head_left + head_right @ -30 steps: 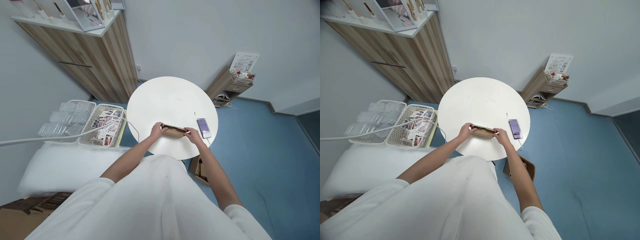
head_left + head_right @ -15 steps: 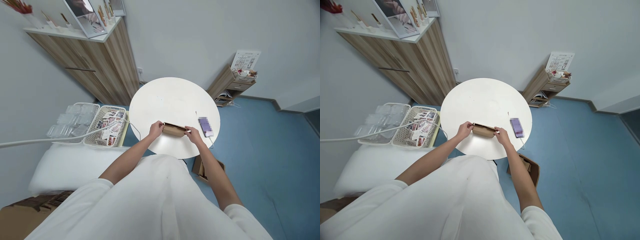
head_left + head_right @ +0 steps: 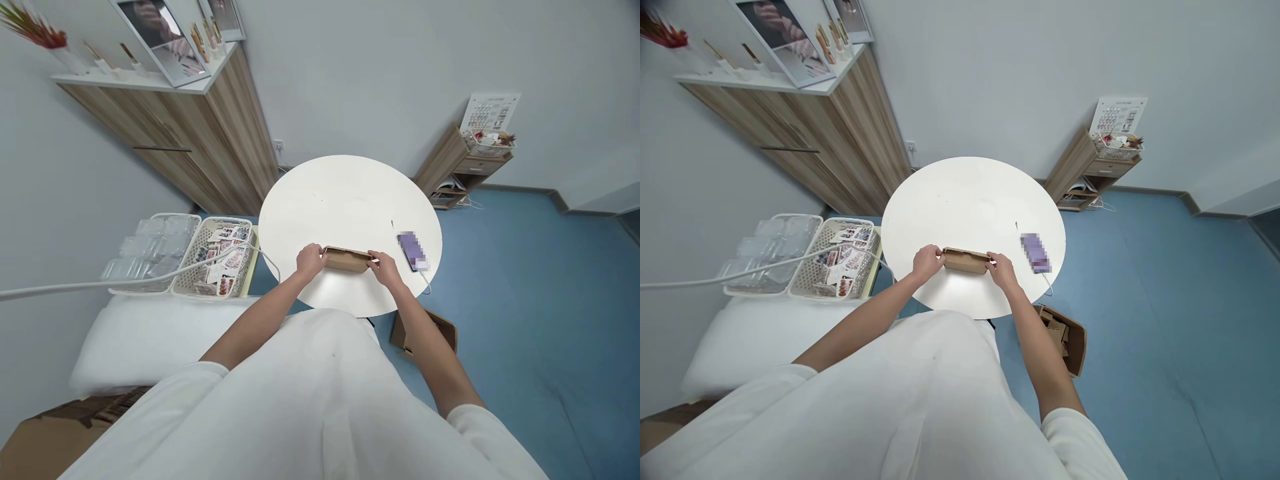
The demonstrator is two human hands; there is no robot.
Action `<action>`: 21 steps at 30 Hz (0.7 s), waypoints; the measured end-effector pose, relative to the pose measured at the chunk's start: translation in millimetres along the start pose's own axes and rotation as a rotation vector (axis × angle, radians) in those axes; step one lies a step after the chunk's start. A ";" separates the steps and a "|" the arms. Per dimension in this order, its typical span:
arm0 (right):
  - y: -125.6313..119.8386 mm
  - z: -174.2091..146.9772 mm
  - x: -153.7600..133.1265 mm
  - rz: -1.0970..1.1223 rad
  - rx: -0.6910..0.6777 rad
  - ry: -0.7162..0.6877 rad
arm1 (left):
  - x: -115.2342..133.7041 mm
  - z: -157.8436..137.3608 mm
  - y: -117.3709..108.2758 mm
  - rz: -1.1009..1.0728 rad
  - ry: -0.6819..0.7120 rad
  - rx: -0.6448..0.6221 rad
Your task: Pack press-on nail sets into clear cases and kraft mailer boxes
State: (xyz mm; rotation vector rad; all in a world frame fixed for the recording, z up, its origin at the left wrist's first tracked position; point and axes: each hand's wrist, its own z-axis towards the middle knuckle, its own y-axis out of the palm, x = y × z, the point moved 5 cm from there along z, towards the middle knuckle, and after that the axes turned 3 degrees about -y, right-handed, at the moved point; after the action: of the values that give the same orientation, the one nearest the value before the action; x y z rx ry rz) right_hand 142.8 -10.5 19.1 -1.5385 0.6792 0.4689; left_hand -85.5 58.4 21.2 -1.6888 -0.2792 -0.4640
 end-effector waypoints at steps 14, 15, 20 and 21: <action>5.5 -4.0 1.5 -0.036 0.040 -0.057 | -7.6 7.9 -7.6 -0.062 0.055 -0.167; 5.6 -4.4 1.6 -0.032 0.041 -0.059 | -11.9 11.0 -8.9 -0.131 0.020 -0.195; 4.2 -5.1 1.0 -0.023 0.034 -0.060 | -23.6 26.1 -6.3 -0.514 -0.221 -0.374; 3.8 -5.1 0.8 -0.017 0.033 -0.055 | -21.3 27.8 -4.6 -0.501 -0.227 -0.391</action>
State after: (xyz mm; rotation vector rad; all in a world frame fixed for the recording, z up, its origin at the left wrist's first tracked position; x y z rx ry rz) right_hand 140.4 -15.6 16.2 -1.4937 0.6277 0.4828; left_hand -102.4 88.1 12.3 -2.0578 -0.8330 -0.7307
